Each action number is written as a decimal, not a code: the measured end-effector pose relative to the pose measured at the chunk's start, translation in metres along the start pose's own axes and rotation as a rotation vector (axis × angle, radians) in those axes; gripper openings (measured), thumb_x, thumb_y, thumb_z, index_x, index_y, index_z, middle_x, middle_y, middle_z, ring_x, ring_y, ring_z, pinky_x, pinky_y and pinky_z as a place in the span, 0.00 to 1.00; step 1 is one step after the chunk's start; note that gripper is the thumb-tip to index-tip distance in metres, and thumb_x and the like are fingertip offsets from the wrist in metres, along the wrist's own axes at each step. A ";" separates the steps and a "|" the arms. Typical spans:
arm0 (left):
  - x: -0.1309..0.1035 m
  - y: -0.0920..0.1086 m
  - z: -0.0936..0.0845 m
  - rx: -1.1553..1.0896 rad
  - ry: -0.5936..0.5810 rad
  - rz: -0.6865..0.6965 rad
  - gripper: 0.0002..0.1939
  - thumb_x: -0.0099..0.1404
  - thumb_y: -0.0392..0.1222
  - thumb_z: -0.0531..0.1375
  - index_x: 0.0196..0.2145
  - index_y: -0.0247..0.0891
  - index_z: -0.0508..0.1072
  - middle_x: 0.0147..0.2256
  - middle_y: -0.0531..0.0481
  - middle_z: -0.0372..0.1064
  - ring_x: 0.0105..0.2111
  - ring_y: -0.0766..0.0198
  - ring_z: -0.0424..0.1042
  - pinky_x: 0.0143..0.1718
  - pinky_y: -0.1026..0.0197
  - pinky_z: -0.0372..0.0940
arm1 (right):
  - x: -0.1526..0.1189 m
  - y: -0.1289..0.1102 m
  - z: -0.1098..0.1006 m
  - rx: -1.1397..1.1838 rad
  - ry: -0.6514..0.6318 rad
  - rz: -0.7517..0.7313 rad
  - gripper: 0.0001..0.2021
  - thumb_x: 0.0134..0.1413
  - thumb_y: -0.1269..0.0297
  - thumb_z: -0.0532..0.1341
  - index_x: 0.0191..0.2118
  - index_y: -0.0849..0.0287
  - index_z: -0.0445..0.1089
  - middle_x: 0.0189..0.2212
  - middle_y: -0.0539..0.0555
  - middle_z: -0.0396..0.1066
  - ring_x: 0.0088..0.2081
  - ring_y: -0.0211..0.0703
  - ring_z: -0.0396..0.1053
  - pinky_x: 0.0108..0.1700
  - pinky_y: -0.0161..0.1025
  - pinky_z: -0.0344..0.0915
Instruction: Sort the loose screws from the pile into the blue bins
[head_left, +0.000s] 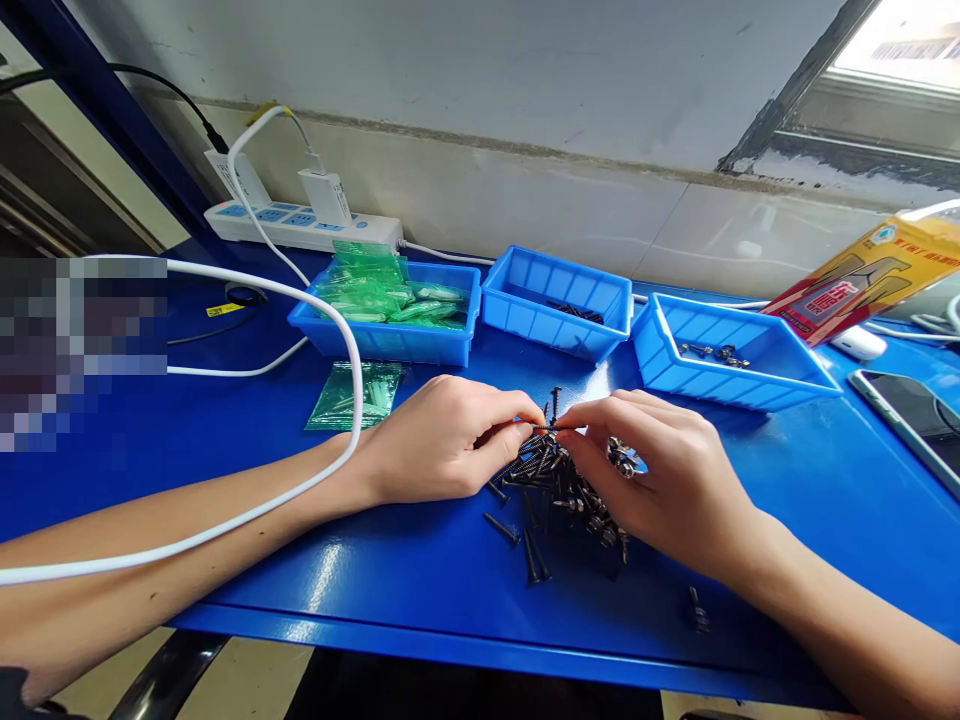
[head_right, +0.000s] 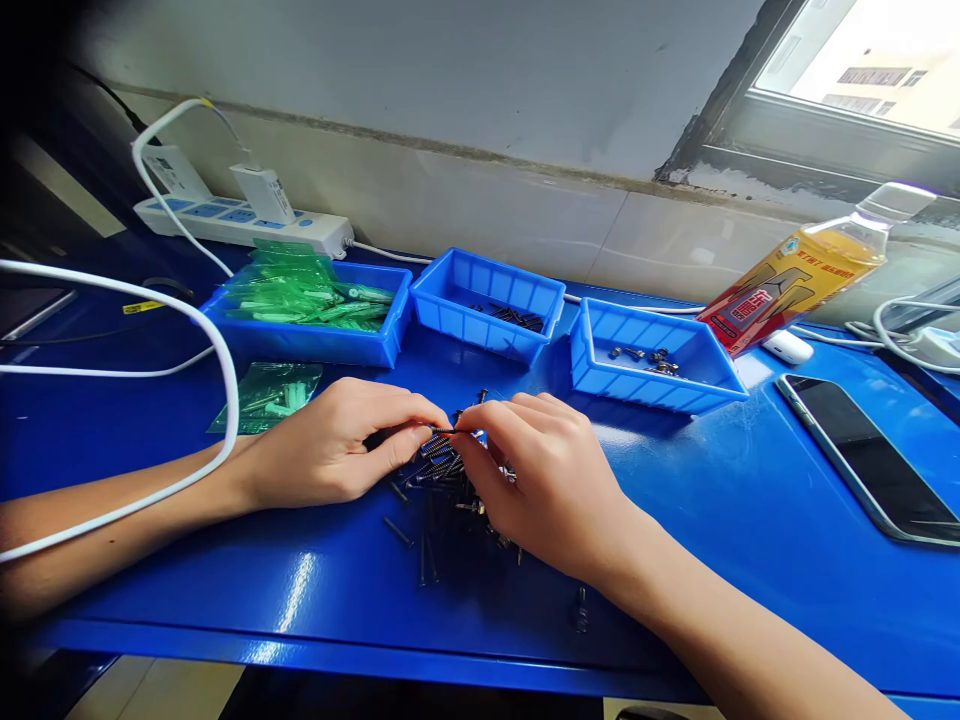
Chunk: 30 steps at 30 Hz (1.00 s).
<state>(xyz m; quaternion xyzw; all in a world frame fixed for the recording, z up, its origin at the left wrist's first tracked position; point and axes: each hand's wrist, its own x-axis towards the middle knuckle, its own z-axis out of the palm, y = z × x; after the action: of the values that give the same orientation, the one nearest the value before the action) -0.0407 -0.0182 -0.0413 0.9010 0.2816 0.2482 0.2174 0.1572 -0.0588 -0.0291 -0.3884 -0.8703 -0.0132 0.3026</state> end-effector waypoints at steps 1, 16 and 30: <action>0.000 0.000 0.000 0.000 0.002 -0.003 0.12 0.64 0.36 0.51 0.38 0.36 0.74 0.29 0.52 0.75 0.27 0.69 0.71 0.29 0.68 0.61 | 0.000 0.000 0.000 -0.003 0.001 0.002 0.04 0.57 0.70 0.56 0.33 0.60 0.67 0.23 0.50 0.72 0.23 0.35 0.67 0.27 0.33 0.62; 0.000 0.001 0.000 0.008 -0.003 0.000 0.11 0.64 0.36 0.51 0.35 0.35 0.73 0.24 0.54 0.71 0.23 0.70 0.68 0.26 0.68 0.58 | -0.001 -0.001 -0.002 0.012 -0.019 -0.040 0.03 0.56 0.72 0.56 0.34 0.60 0.67 0.23 0.50 0.72 0.23 0.34 0.66 0.27 0.33 0.60; 0.000 0.003 -0.002 -0.044 -0.017 -0.023 0.11 0.64 0.36 0.51 0.38 0.35 0.73 0.25 0.54 0.72 0.23 0.71 0.67 0.25 0.69 0.58 | 0.000 -0.002 -0.002 -0.005 0.024 0.009 0.05 0.57 0.71 0.55 0.34 0.58 0.68 0.23 0.50 0.72 0.23 0.34 0.66 0.27 0.32 0.62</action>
<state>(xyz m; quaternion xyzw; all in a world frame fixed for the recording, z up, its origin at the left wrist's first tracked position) -0.0403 -0.0194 -0.0384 0.8948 0.2845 0.2439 0.2425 0.1566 -0.0610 -0.0269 -0.3929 -0.8648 -0.0188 0.3120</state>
